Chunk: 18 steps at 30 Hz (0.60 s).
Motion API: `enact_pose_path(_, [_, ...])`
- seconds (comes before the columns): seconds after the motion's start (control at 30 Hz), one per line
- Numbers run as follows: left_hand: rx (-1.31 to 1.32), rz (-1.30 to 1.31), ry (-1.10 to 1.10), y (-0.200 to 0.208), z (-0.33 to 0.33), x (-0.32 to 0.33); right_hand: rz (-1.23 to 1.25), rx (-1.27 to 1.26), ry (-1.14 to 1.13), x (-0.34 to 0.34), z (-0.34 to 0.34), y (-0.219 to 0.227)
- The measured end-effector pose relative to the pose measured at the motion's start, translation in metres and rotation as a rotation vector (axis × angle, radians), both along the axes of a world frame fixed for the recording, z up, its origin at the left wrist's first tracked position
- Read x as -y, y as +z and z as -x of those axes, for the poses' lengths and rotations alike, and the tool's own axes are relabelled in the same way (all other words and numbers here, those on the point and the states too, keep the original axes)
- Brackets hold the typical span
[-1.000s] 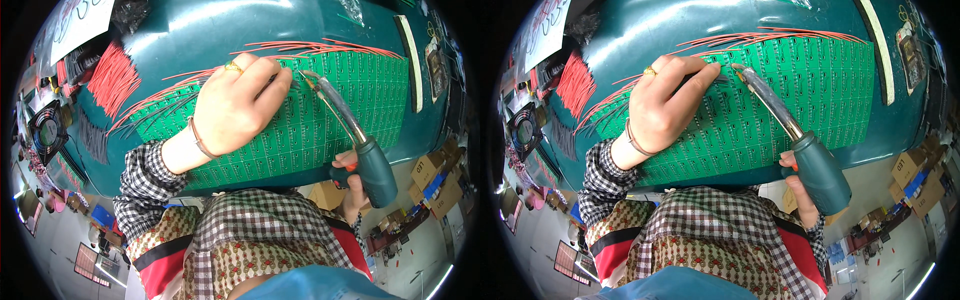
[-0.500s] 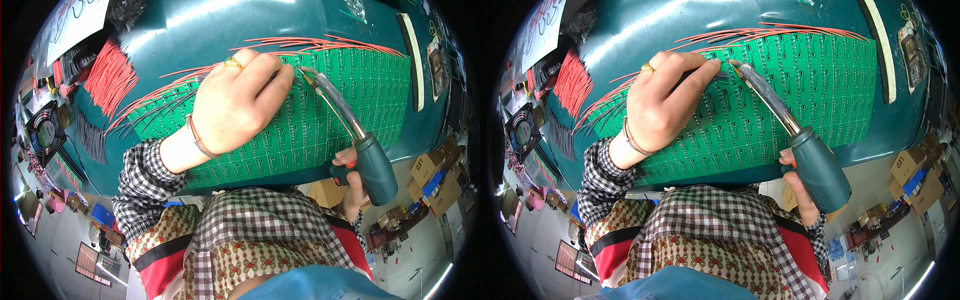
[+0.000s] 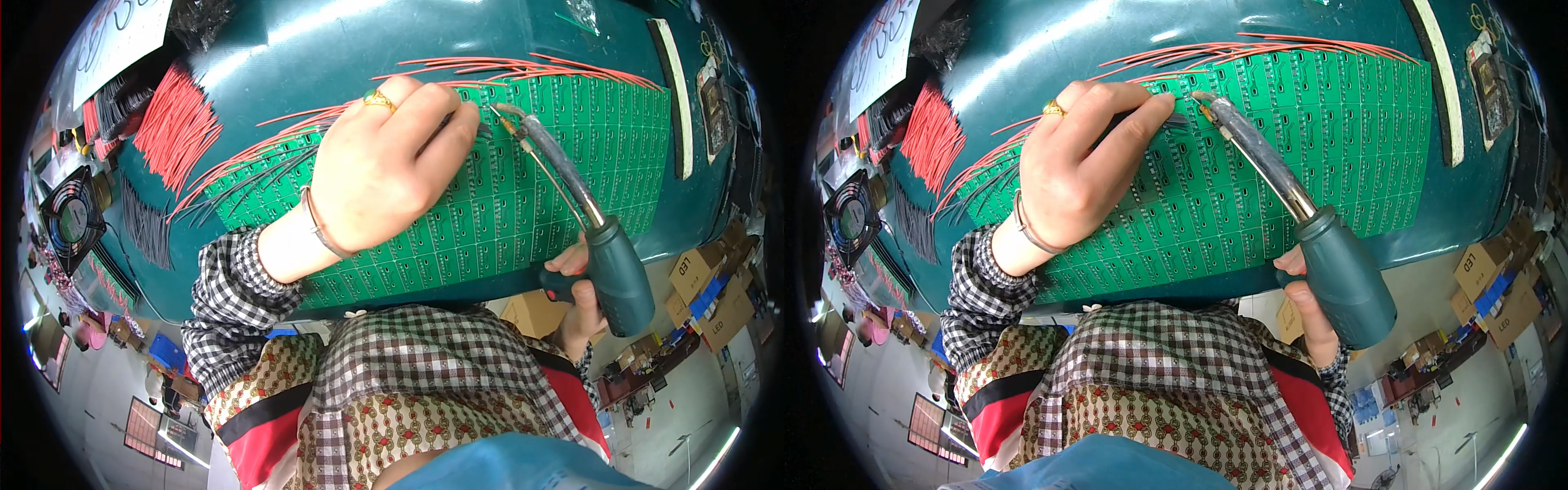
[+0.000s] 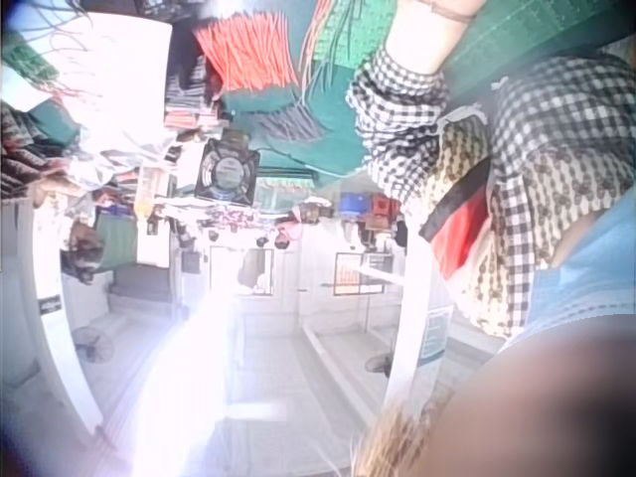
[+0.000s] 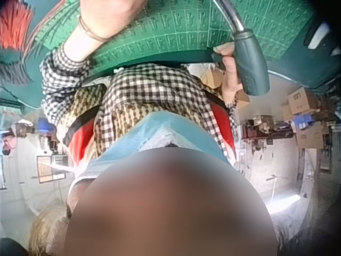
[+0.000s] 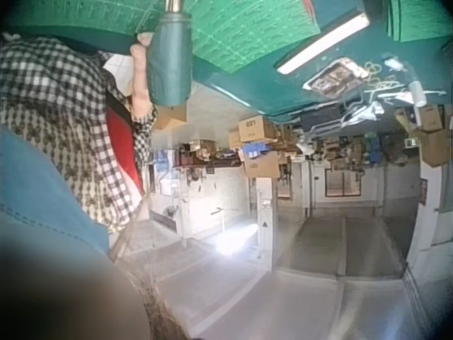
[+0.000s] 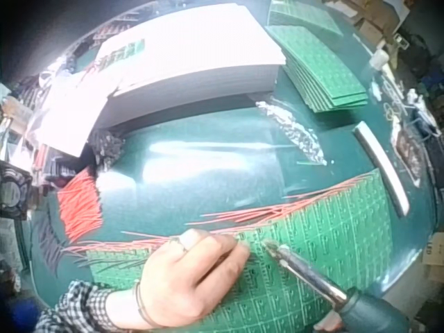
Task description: Soldering red and black wires onto a series of small green circuit boards.
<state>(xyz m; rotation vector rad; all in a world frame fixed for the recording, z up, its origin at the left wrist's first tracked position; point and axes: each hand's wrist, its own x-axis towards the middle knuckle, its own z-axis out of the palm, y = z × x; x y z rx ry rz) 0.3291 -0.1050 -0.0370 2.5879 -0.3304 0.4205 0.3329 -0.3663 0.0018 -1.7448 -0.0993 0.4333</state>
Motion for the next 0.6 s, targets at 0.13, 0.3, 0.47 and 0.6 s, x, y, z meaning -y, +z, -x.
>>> enact_pose_path(0.13, [-0.009, 0.000, -0.003, -0.001, -0.001, 0.000, 0.030, 0.008, 0.021, 0.002, -0.001, -0.002])
enact_pose_path(0.3, [0.027, -0.008, -0.002, -0.001, -0.001, -0.001, -0.078, -0.011, -0.042, 0.003, -0.005, 0.000])
enact_pose_path(0.47, [0.044, 0.065, -0.018, 0.006, -0.002, -0.009, -0.178, -0.033, -0.190, 0.011, -0.012, -0.001])
enact_pose_path(0.6, [0.084, 0.043, -0.002, 0.025, -0.004, -0.005, -0.143, 0.004, -0.197, 0.017, -0.016, 0.001])
